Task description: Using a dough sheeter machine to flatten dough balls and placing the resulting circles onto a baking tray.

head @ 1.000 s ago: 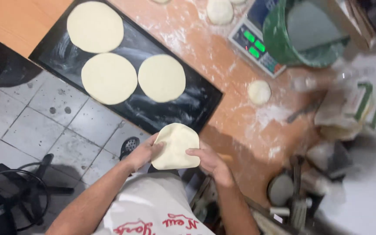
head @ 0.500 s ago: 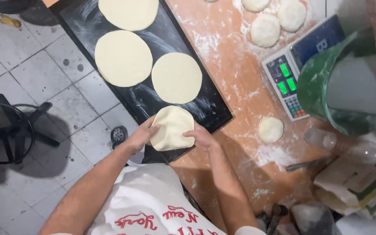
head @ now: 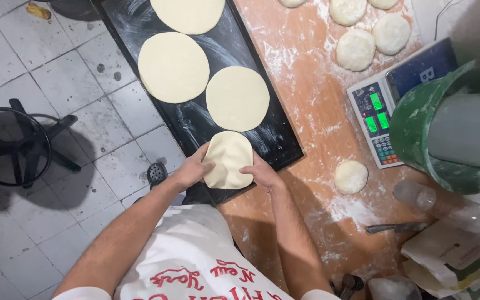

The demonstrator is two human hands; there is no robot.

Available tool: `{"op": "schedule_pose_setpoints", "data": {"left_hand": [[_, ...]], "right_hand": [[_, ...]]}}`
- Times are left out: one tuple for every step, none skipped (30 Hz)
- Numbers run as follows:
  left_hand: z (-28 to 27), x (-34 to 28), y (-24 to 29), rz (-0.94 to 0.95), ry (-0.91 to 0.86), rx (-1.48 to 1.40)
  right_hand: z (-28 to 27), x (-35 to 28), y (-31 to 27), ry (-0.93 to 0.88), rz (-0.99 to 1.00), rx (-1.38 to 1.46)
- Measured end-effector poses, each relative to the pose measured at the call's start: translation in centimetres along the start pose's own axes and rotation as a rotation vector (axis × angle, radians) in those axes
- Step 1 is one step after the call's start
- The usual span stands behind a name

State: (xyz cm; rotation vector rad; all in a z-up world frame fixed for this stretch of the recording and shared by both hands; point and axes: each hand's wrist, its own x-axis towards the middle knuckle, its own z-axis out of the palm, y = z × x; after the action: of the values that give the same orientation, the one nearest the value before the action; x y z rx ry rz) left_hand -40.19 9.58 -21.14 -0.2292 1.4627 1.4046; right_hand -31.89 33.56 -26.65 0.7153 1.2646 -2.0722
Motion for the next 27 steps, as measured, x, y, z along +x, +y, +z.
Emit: {"op": "schedule_pose_setpoints", "data": {"left_hand": [[0.1, -0.4, 0.4, 0.0, 0.022, 0.07], [0.2, -0.8, 0.9, 0.001, 0.044, 0.139], [-0.2, -0.3, -0.1, -0.001, 0.038, 0.142], [-0.5, 0.1, -1.0, 0.086, 0.041, 0.186], [-0.7, 0.6, -2.0, 0.174, 0.047, 0.226], [-0.4, 0.1, -1.4, 0.173, 0.043, 0.223], [-0.2, -0.3, -0.7, 0.199, 0.063, 0.312], [-0.1, -0.8, 0.1, 0.226, 0.084, 0.402], [0.2, -1.2, 0.7, 0.226, 0.083, 0.399], [0.5, -1.7, 1.2, 0.192, 0.105, 0.489], [0.7, -2.2, 1.8, 0.156, 0.129, 0.579], [0.8, -2.3, 1.9, 0.154, 0.13, 0.577], [0.9, -2.6, 1.8, 0.173, 0.15, 0.609], [1.1, -2.9, 1.7, 0.192, 0.169, 0.641], [0.8, -2.8, 1.1, 0.189, 0.167, 0.644], [0.5, -2.8, 0.5, 0.251, 0.228, 0.655], [0.2, -2.7, -0.1, 0.314, 0.286, 0.666], [0.2, -3.7, 1.0, 0.31, 0.281, 0.67], [0.3, -4.6, 2.0, 0.289, 0.326, 0.672], [0.3, -5.6, 3.1, 0.268, 0.372, 0.675], [0.0, -5.8, 3.2, 0.271, 0.374, 0.677], [-0.4, -6.1, 3.3, 0.238, 0.392, 0.722], [-0.8, -6.4, 3.2, 0.201, 0.41, 0.765], [-1.1, -6.2, 2.3, 0.2, 0.413, 0.765], [-1.5, -5.9, 1.2, 0.297, 0.42, 0.863], [-1.8, -5.7, 0.2, 0.395, 0.426, 0.96], [-1.6, -5.5, -0.1, 0.395, 0.431, 0.959]], "right_hand": [[0.2, -0.2, -0.1, -0.013, -0.054, -0.042], [0.3, -0.3, -0.2, -0.026, -0.109, -0.083], [0.2, -0.4, 0.1, -0.02, -0.109, -0.08], [0.1, -0.4, 0.4, 0.002, -0.146, -0.13], [-0.1, -0.5, 0.7, 0.021, -0.181, -0.183], [0.9, -1.5, -0.3, 0.024, -0.179, -0.184], [2.0, -2.3, -1.5, 0.115, -0.108, -0.215], [3.1, -3.1, -2.6, 0.205, -0.037, -0.245], [2.8, -3.3, -2.3, 0.206, -0.035, -0.247], [2.6, -3.5, -2.0, 0.228, -0.036, -0.279], [2.4, -3.6, -1.6, 0.247, -0.036, -0.31], [1.4, -3.2, -0.4, 0.245, -0.034, -0.312], [0.6, -2.9, 1.0, 0.245, -0.148, -0.361], [-0.3, -2.7, 2.4, 0.242, -0.263, -0.409], [1.2, -3.7, 0.7, 0.243, -0.262, -0.405], [2.7, -4.7, -1.1, 0.363, -0.18, -0.572], [4.3, -5.8, -2.8, 0.484, -0.091, -0.737], [4.7, -6.3, -2.9, 0.486, -0.087, -0.732], [5.0, -6.7, -3.1, 0.578, -0.183, -0.967], [5.4, -7.1, -3.3, 0.666, -0.282, -1.204], [5.5, -6.9, -2.9, 0.666, -0.286, -1.203], [5.6, -6.6, -2.6, 0.632, -0.331, -1.232], [5.7, -6.5, -2.1, 0.594, -0.372, -1.262], [5.7, -5.9, -1.4, 0.592, -0.373, -1.262], [5.7, -5.4, -0.6, 0.542, -0.505, -1.317], [5.7, -4.9, 0.2, 0.489, -0.637, -1.367], [5.8, -4.7, 0.0, 0.486, -0.641, -1.368]]}}
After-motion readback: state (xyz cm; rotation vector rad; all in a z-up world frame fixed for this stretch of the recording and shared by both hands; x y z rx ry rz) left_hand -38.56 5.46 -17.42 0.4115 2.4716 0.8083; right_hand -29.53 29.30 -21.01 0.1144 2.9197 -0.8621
